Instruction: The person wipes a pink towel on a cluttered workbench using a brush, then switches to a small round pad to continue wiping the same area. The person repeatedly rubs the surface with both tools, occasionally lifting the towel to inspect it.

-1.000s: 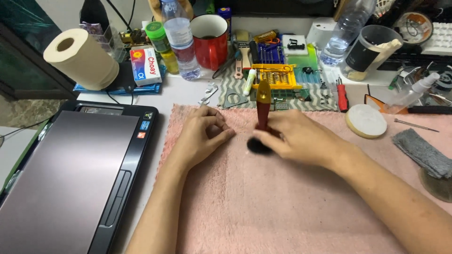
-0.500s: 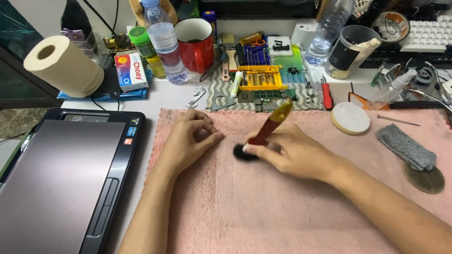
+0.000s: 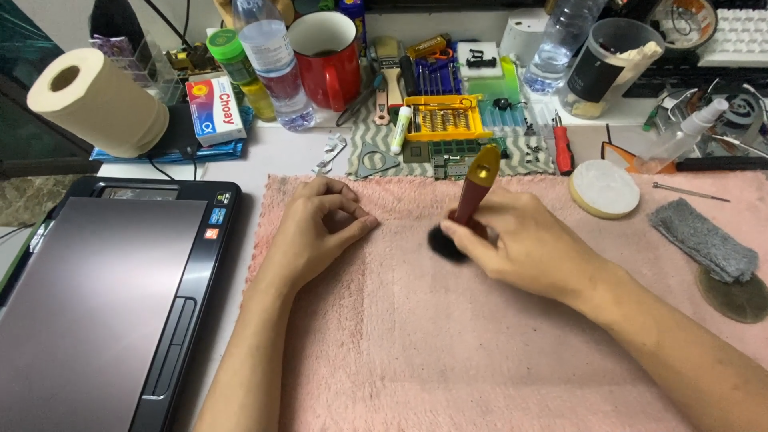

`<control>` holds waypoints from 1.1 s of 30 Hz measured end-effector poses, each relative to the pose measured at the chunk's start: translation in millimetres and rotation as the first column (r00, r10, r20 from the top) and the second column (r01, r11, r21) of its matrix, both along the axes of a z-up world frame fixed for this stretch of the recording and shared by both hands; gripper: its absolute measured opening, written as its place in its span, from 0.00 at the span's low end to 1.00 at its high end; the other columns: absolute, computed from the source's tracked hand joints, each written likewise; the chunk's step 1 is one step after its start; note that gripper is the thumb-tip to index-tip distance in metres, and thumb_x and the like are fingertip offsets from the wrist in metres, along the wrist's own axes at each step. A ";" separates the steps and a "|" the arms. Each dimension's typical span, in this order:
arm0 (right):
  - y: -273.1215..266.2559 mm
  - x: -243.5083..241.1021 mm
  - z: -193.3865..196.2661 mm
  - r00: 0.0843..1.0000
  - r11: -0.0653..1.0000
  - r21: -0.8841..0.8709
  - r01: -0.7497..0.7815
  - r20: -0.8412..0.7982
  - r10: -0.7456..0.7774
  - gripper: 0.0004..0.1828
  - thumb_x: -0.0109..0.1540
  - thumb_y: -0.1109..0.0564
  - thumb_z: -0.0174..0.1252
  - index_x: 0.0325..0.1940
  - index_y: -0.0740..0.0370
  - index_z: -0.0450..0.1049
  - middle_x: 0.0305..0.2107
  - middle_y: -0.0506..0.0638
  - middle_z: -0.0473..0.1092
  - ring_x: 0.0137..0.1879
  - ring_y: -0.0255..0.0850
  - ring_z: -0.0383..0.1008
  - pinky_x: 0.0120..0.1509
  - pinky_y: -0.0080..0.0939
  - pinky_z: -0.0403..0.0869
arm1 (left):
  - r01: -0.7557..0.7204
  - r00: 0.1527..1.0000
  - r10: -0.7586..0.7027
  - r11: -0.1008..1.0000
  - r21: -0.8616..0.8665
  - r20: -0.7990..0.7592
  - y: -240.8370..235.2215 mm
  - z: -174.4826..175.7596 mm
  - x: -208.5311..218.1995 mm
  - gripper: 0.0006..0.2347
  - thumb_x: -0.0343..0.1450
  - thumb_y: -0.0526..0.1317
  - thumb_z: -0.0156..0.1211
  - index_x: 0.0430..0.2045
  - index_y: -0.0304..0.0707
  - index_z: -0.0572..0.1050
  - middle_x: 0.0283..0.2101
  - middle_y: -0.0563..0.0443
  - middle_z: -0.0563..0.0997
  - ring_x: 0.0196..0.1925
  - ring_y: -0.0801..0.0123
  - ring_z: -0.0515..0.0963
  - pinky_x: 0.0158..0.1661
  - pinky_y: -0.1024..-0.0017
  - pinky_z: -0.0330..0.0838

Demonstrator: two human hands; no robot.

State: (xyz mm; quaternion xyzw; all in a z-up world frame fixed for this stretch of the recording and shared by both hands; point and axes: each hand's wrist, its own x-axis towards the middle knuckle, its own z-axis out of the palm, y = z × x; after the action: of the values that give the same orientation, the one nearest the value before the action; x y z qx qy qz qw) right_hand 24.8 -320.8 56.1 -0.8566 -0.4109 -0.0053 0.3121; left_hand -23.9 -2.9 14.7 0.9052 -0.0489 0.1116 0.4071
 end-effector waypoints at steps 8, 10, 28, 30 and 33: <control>10.3 -19.5 13.7 0.985 0.991 0.057 -0.122 -0.117 0.128 0.13 0.72 0.50 0.63 0.35 0.53 0.86 0.24 0.50 0.82 0.34 0.47 0.84 0.42 0.46 0.85 | -0.010 1.000 0.010 1.000 -0.011 -0.011 -1.5 1.1 -0.9 0.07 0.71 0.46 0.81 0.33 0.47 0.92 0.50 0.45 0.87 0.59 0.46 0.83 0.61 0.52 0.78; 9.1 -13.5 7.8 0.994 0.995 -0.017 -0.102 -0.052 0.101 0.18 0.74 0.49 0.62 0.31 0.55 0.84 0.21 0.53 0.80 0.32 0.51 0.83 0.40 0.47 0.84 | -0.011 1.000 0.011 1.000 -0.007 -0.002 -0.5 -0.8 -2.0 0.07 0.71 0.46 0.81 0.33 0.47 0.92 0.50 0.46 0.87 0.58 0.46 0.83 0.60 0.52 0.78; 9.8 -24.8 28.6 0.965 0.975 0.116 -0.190 -0.161 0.208 0.11 0.72 0.54 0.62 0.44 0.56 0.90 0.31 0.53 0.86 0.35 0.48 0.89 0.38 0.45 0.88 | 0.000 1.000 0.000 1.000 -0.006 -0.010 1.1 -0.5 0.6 0.07 0.71 0.47 0.81 0.34 0.48 0.92 0.50 0.47 0.86 0.58 0.48 0.82 0.59 0.54 0.78; -4.2 -21.5 13.2 0.984 0.990 -0.021 -0.141 -0.110 0.138 0.11 0.71 0.50 0.66 0.38 0.54 0.89 0.29 0.53 0.84 0.35 0.48 0.88 0.36 0.45 0.87 | 0.007 1.000 -0.007 1.000 0.005 0.004 1.8 -3.4 1.2 0.06 0.71 0.46 0.81 0.33 0.48 0.92 0.50 0.46 0.86 0.58 0.47 0.82 0.59 0.52 0.78; 4.1 -18.3 12.0 0.996 0.997 -0.020 -0.071 -0.060 0.069 0.11 0.72 0.53 0.63 0.42 0.57 0.88 0.30 0.54 0.84 0.34 0.49 0.86 0.35 0.44 0.84 | 0.005 1.000 -0.005 1.000 0.000 -0.006 0.5 1.5 0.0 0.06 0.71 0.45 0.81 0.33 0.48 0.92 0.50 0.47 0.86 0.57 0.49 0.82 0.59 0.54 0.79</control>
State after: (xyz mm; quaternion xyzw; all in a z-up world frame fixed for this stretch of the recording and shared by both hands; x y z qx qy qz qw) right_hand 6.5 -316.7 68.1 -0.8448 -0.4313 0.0355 0.3147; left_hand -23.9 -2.4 16.2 0.9054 -0.0500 0.1080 0.4076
